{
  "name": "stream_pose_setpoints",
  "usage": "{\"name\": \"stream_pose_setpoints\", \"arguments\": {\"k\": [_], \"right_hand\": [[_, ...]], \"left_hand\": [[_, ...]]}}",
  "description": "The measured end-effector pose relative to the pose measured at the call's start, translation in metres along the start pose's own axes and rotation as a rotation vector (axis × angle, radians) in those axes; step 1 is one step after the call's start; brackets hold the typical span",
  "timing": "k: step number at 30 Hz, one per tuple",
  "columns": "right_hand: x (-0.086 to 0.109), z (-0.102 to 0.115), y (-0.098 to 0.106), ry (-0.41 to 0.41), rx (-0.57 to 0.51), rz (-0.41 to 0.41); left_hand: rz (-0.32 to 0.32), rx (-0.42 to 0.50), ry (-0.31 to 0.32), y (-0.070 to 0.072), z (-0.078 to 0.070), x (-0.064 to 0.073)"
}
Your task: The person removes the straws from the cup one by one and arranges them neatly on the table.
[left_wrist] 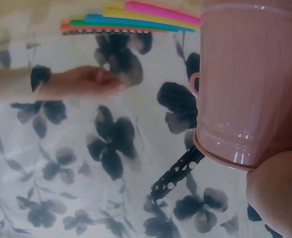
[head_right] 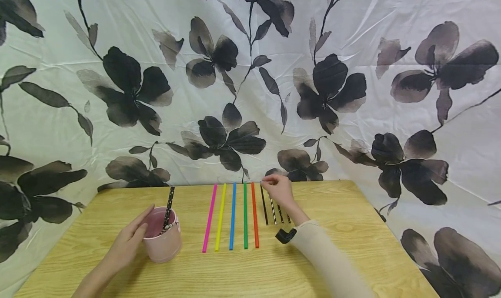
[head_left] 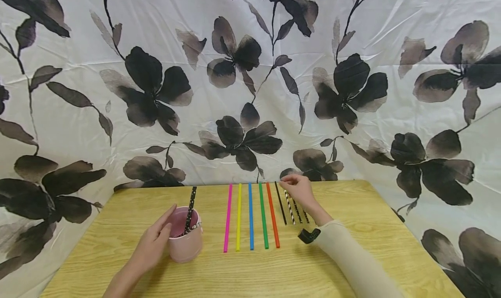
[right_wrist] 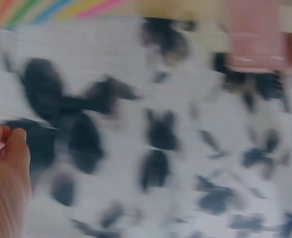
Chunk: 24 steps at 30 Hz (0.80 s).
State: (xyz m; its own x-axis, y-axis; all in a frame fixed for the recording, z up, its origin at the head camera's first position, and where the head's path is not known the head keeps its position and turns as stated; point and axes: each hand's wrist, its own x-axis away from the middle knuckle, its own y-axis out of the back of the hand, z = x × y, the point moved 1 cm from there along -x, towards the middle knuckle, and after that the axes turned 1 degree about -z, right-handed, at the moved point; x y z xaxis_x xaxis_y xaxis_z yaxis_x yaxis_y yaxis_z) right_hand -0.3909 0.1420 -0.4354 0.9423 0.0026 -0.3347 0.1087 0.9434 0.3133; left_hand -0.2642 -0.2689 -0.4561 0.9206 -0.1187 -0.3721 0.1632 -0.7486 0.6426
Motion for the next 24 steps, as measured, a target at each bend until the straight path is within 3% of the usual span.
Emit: {"name": "stream_pose_setpoints", "arguments": {"k": [6,11,18,24], "right_hand": [[0.04,0.07,-0.039,0.104,-0.064,0.228],[0.068,0.098,-0.07,0.196,-0.08,0.375],[0.083,0.105,-0.114,0.43,-0.048,0.45],[0.098,0.132,-0.128,0.506,-0.039,0.471]], "left_hand": [[-0.01,-0.015,-0.012,0.0,0.0,-0.001],[-0.012,-0.004,-0.021,-0.002,-0.001,0.001],[-0.019,-0.013,-0.021,0.0,-0.001,0.002],[-0.017,-0.018,-0.029,0.0,-0.003,0.001]]}}
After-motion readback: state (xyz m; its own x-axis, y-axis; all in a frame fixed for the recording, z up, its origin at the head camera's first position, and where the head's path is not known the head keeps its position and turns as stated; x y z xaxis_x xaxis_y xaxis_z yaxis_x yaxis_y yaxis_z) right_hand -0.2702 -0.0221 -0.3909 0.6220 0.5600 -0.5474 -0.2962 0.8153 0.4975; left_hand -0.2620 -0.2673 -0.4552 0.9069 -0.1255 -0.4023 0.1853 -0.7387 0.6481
